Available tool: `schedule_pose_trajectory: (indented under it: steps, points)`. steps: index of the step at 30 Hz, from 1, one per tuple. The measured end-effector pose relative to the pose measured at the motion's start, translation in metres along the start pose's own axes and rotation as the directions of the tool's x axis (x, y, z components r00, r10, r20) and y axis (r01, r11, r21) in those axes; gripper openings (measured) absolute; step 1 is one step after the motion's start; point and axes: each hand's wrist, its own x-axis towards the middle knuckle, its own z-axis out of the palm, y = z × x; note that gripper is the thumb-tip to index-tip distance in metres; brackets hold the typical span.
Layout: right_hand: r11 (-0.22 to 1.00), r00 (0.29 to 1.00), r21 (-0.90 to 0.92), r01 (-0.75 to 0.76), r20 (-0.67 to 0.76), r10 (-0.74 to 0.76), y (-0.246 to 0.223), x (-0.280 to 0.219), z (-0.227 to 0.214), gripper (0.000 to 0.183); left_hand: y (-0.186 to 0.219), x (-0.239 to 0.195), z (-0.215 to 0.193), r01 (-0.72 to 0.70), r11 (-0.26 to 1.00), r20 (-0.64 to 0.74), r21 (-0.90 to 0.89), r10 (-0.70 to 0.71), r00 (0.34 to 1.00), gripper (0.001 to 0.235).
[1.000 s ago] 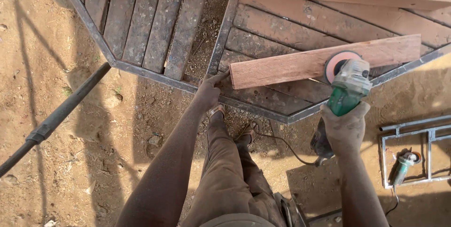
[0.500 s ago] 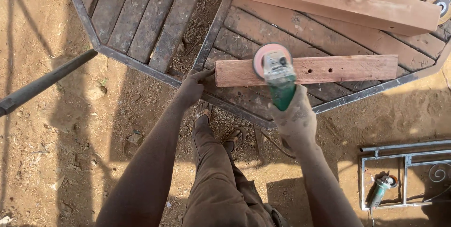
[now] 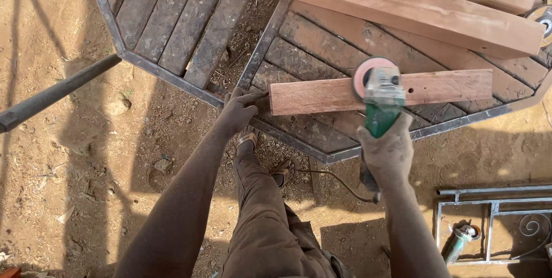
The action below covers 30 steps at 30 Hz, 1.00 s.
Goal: Sanding the surfaces and edges of wooden planks using an angle grinder with a sanding disc
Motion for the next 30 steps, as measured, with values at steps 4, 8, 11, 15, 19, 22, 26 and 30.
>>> schedule_pose_trajectory:
  steps: [4,8,11,15,19,22,26,30]
  points:
    - [0.996,0.987,-0.031,0.089,0.140,-0.083,-0.044,-0.020,0.025,0.067,0.008,-0.003,-0.004,0.014,0.999,0.020,-0.031,-0.013,1.000,0.066]
    - [0.986,0.971,-0.042,0.160,0.186,-0.149,-0.039,-0.020,0.026,0.077,-0.003,0.007,0.000,0.008,1.000,0.024,-0.003,-0.008,1.000,0.067]
    - [0.995,0.989,-0.022,0.094,0.113,-0.091,-0.012,-0.005,0.011,0.076,-0.002,0.004,0.001,0.021,1.000,0.023,-0.004,-0.021,1.000,0.066]
    - [0.999,0.991,-0.028,-0.028,-0.134,0.024,0.052,0.026,-0.013,0.075,-0.006,0.007,0.002,0.034,0.997,0.016,0.064,-0.035,0.999,0.063]
    - [0.993,0.964,-0.061,-0.099,-0.254,0.080,0.110,0.056,-0.008,0.079,-0.013,0.011,0.004,0.044,0.997,0.016,0.065,-0.045,0.999,0.065]
    - [0.993,0.968,-0.035,-0.112,-0.229,0.101,0.078,0.029,0.003,0.083,-0.019,0.014,0.007,0.046,0.993,0.024,0.107,-0.049,0.999,0.065]
    - [0.995,1.000,0.101,-0.008,-0.003,0.009,0.008,-0.018,0.035,0.070,-0.014,0.011,0.004,0.027,0.993,0.029,0.119,-0.030,0.999,0.068]
    - [0.994,0.975,0.006,0.111,0.195,-0.110,-0.038,-0.056,0.057,0.075,-0.006,0.008,0.001,0.019,0.995,0.033,0.103,-0.022,0.999,0.070]
